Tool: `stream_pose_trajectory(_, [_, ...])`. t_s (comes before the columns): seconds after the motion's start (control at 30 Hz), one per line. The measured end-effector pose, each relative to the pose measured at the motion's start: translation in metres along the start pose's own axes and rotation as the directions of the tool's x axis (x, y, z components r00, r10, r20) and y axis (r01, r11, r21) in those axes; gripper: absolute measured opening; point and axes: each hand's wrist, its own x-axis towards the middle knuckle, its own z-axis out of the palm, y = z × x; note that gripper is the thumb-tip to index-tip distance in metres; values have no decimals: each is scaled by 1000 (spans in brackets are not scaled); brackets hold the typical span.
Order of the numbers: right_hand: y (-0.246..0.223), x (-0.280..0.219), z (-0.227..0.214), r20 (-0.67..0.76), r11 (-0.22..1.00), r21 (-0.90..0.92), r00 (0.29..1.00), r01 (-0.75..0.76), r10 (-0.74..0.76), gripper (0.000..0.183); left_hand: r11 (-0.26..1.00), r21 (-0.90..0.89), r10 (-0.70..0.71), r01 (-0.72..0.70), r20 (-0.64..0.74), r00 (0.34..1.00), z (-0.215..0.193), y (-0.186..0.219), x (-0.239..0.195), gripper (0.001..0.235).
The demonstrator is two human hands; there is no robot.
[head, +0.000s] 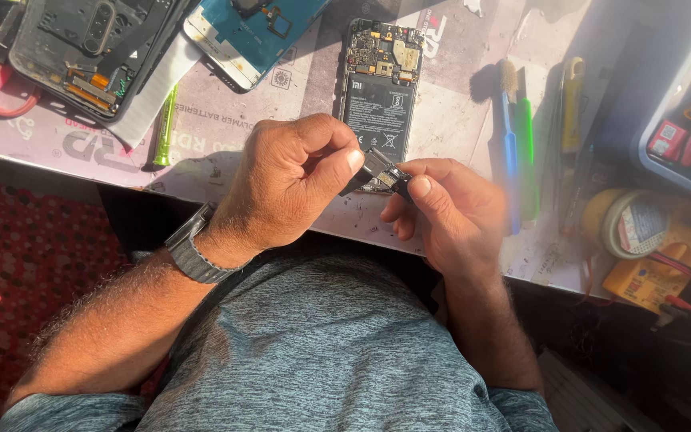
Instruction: The person works on a disassembled smartphone, using a green plastic pry tool to detach and reattach a small connector near the battery. They handle the battery and a small circuit board, then use the pry tool to adjust components along the bottom edge of the phone.
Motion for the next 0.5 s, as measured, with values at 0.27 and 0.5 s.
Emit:
stream_pose_trajectory(0.27, [-3, -1, -6, 127, 997, 31, 990, -72, 68, 40, 998, 22, 56, -53, -119, 991, 14, -21, -9, 12])
stream_pose_trajectory(0.5, [-3, -1, -5, 179, 989, 105, 980, -102, 82, 43, 997, 24, 78, -75, -156, 985, 16, -26, -14, 12])
